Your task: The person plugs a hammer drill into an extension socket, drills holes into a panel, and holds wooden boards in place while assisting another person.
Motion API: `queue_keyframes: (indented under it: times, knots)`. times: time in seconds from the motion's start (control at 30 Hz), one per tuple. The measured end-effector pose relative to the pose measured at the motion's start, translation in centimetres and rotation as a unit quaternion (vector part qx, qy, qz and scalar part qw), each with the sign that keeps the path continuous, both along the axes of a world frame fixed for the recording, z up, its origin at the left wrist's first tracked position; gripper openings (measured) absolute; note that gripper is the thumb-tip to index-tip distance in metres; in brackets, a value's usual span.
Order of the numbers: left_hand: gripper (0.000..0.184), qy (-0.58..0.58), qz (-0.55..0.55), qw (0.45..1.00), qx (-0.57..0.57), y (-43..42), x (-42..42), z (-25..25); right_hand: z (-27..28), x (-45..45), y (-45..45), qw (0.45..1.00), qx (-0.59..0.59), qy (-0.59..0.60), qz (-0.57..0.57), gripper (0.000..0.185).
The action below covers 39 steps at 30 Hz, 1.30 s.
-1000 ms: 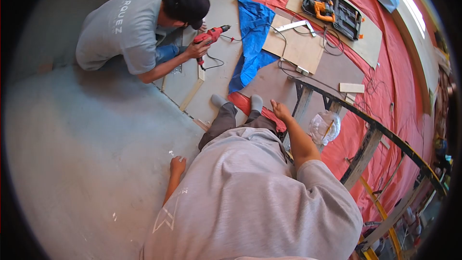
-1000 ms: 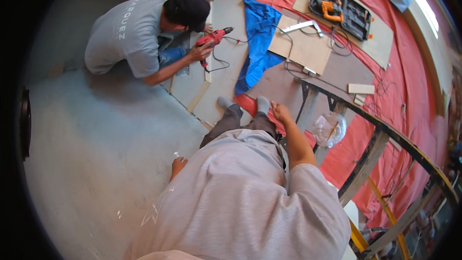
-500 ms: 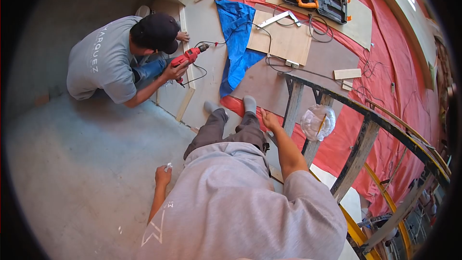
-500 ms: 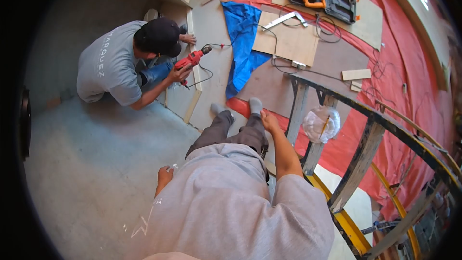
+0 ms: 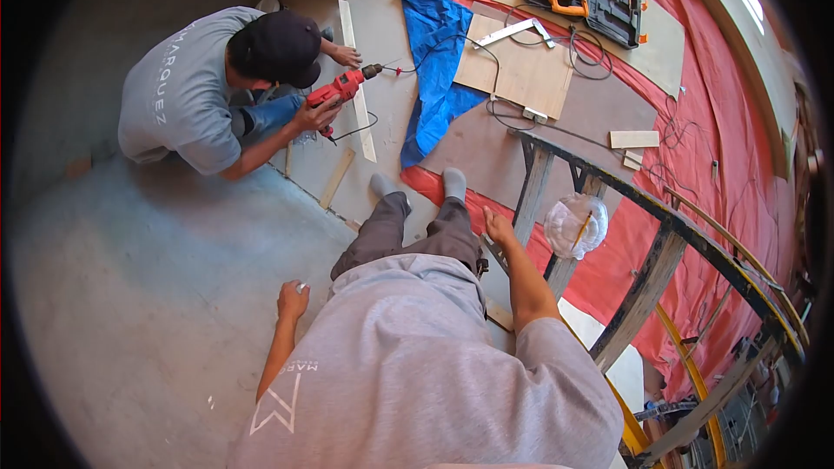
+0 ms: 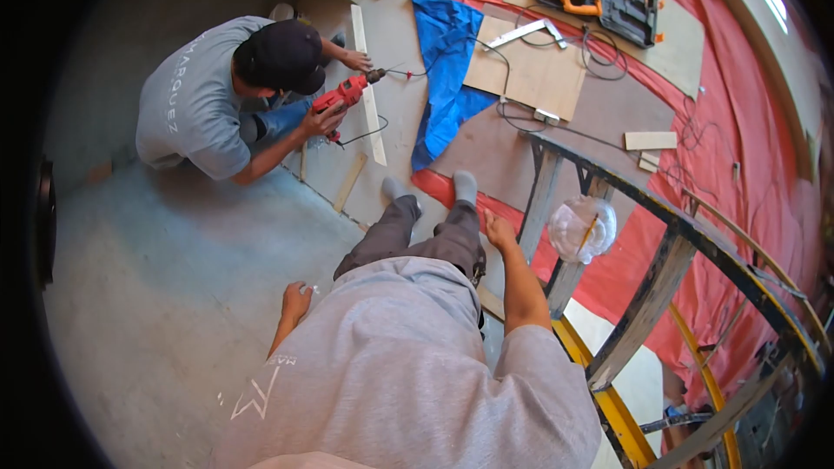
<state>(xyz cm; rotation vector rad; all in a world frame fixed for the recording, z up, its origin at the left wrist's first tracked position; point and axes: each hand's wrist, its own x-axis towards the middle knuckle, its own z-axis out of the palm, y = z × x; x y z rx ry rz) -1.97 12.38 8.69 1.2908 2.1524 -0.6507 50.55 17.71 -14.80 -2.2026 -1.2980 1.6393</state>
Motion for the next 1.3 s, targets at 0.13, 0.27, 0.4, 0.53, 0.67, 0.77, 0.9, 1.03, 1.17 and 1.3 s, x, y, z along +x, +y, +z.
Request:
queue_keyframes:
  times: [0.13, 0.27, 0.4, 0.53, 0.67, 0.77, 0.9, 1.03, 1.17, 1.3]
  knots:
    - [0.043, -0.004, 0.016, 1.000, -0.003, -1.1, -0.2, -0.8, -0.2, -0.4, 1.2, 1.000, -0.014, -0.007, 0.021, 0.077]
    - [0.043, -0.011, 0.026, 1.000, -0.001, -2.0, 0.2, -1.1, -0.5, -0.6, 1.7, 0.999, -0.018, -0.011, 0.037, 0.075]
    - [0.043, -0.015, 0.048, 0.999, 0.003, -2.4, 0.7, -1.0, -1.0, -0.6, 2.5, 0.998, -0.017, -0.005, 0.066, 0.073]
    - [0.043, -0.013, 0.058, 0.998, 0.006, -2.6, 0.8, -2.1, -1.9, -0.5, 3.5, 0.998, 0.038, -0.003, 0.041, 0.073]
    - [0.043, -0.023, 0.068, 0.997, 0.030, -3.1, 0.5, -2.6, -5.4, -0.9, 5.2, 0.996, 0.063, 0.069, 0.008, 0.072]
    - [0.043, -0.041, 0.084, 0.994, 0.053, -3.5, 0.0, -3.4, -7.0, -1.0, 6.7, 0.995, 0.034, 0.095, 0.011, 0.070]
    - [0.043, -0.055, 0.126, 0.988, 0.077, -5.6, -0.9, -5.4, -6.5, -0.9, 8.0, 0.997, 0.032, 0.065, 0.040, 0.067]
    - [0.040, -0.099, 0.169, 0.978, 0.065, -6.9, -2.1, -7.7, -5.7, 0.4, 8.4, 0.998, 0.017, 0.047, 0.041, 0.066]
    - [0.038, -0.133, 0.158, 0.976, 0.066, -6.1, -4.5, -9.6, -3.0, 0.4, 7.8, 0.999, -0.017, 0.025, -0.034, 0.063]
    - [0.041, -0.162, 0.186, 0.967, 0.068, -1.9, -8.1, -11.7, -1.2, -0.6, 7.2, 0.994, -0.059, 0.063, -0.066, 0.065]
